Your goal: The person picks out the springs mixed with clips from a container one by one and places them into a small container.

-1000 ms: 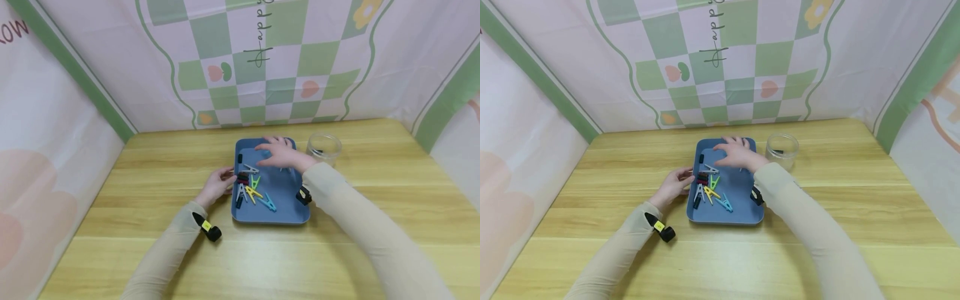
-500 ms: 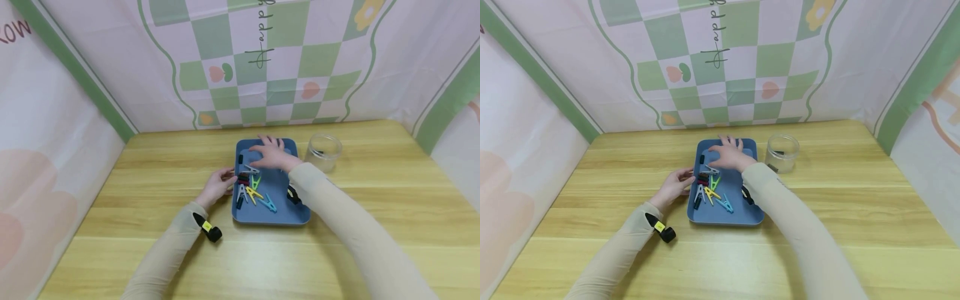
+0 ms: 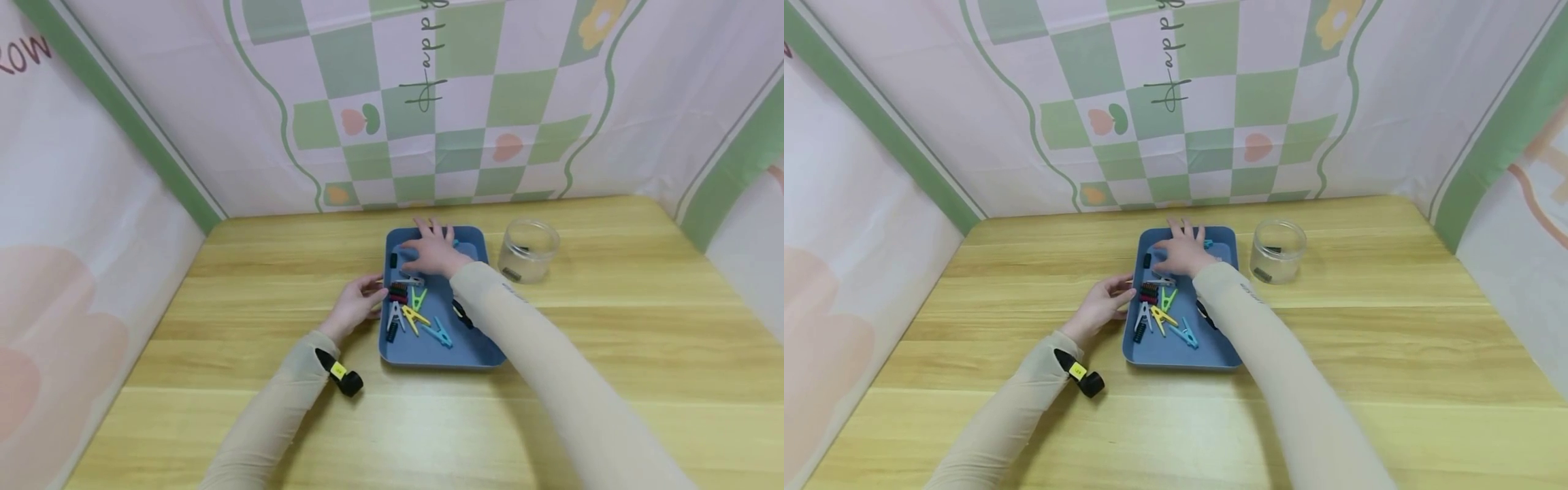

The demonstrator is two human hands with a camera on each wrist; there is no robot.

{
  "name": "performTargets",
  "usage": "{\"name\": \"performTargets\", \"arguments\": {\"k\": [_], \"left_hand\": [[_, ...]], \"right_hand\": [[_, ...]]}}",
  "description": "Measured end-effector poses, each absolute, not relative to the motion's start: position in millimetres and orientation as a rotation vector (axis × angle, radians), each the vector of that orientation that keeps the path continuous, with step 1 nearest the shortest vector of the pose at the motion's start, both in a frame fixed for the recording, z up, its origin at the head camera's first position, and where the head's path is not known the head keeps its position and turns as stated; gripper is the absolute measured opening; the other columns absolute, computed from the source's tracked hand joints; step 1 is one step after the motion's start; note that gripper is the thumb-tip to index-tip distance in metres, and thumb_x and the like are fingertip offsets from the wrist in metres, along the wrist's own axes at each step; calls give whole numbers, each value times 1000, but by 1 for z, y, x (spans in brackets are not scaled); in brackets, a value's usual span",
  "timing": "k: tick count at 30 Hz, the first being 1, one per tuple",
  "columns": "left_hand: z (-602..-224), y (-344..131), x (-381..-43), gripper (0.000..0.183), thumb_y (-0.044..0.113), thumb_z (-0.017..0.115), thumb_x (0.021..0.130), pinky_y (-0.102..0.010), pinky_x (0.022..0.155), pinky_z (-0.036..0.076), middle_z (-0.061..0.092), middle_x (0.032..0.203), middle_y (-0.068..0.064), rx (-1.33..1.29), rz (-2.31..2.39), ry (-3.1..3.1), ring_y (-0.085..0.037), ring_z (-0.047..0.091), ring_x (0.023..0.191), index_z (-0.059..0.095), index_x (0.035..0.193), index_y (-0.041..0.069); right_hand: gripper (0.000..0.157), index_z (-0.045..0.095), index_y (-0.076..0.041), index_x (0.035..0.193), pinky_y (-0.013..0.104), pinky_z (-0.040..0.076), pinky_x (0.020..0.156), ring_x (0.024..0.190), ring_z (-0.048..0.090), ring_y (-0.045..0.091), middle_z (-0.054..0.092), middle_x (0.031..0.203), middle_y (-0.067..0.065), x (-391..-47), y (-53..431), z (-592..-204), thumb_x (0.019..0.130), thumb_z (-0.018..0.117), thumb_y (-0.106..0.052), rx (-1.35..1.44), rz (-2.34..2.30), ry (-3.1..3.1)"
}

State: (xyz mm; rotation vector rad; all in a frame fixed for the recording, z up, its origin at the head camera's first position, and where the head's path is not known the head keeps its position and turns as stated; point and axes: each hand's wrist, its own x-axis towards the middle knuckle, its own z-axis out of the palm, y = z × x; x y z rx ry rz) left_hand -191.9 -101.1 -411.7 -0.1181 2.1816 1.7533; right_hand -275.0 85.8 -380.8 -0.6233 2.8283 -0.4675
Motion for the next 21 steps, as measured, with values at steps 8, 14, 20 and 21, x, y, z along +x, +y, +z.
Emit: {"name": "performTargets", "arguments": {"k": [8,14,20,21], "left_hand": [[-411,-101,-192,47,13,57,94,-34,84,58,51,134,-16,-123,1744,2177,-29,53,119,45,140,11],[-411,-102,-192,49,13,56,95,-35,86,58,48,137,-17,-124,1738,2151,-30,52,121,41,142,10],[-411,-102,-192,50,12,55,95,-36,85,58,48,136,-18,-116,1748,2149,-31,52,120,40,143,9],[-411,-102,-192,49,12,56,95,-35,85,58,49,135,-18,-116,1751,2152,-31,52,119,41,142,9]], "right_hand": [[54,57,-20,132,66,-3,113,143,-4,42,3,159,13,-280,78,-385,86,64,-47,-587,-402,2848],[55,58,-20,131,65,-4,113,143,-4,41,3,159,13,-283,74,-388,85,65,-49,-544,-382,2859],[52,60,-20,129,65,-4,113,143,-4,42,1,159,13,-284,69,-390,85,65,-46,-520,-390,2857],[51,60,-19,129,65,-4,113,143,-4,42,1,159,13,-284,68,-391,85,65,-45,-518,-395,2856]]}}
